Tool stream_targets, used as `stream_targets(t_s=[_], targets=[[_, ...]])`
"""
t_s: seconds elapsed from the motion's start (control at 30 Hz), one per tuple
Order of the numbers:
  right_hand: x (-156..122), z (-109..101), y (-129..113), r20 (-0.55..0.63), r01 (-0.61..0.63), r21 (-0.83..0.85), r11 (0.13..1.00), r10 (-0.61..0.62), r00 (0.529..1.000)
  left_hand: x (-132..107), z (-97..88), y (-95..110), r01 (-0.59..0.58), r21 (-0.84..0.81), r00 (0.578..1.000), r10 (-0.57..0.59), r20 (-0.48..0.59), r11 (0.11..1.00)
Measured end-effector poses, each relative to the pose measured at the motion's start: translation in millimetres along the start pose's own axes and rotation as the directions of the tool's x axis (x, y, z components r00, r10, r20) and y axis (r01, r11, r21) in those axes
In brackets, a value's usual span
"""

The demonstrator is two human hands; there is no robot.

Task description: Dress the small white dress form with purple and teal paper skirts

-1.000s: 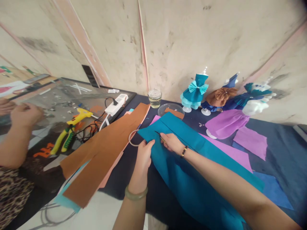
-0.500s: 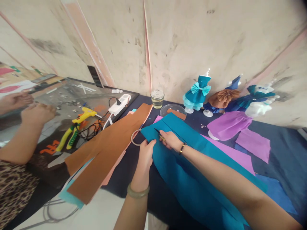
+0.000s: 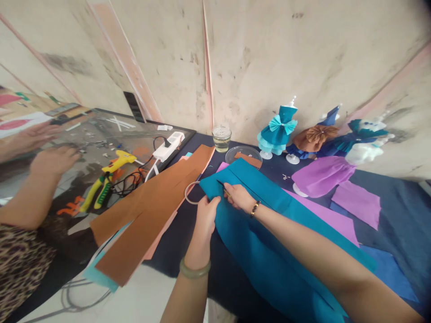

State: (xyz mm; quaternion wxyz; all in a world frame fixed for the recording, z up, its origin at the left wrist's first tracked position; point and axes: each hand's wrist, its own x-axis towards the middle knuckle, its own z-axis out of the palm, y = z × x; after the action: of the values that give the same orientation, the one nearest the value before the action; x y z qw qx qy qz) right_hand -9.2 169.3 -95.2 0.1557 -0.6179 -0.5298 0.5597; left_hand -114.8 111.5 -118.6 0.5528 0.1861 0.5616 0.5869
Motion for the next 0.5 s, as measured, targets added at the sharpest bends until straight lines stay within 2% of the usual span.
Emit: stream_targets(t_s=[0.5], targets=[[9,2,-12,0.002,0.026,0.028,0.999,-0.026,1.000,2,1.2,-1,0.008,0.036,1.000,-0.008,-0.001,0.999]])
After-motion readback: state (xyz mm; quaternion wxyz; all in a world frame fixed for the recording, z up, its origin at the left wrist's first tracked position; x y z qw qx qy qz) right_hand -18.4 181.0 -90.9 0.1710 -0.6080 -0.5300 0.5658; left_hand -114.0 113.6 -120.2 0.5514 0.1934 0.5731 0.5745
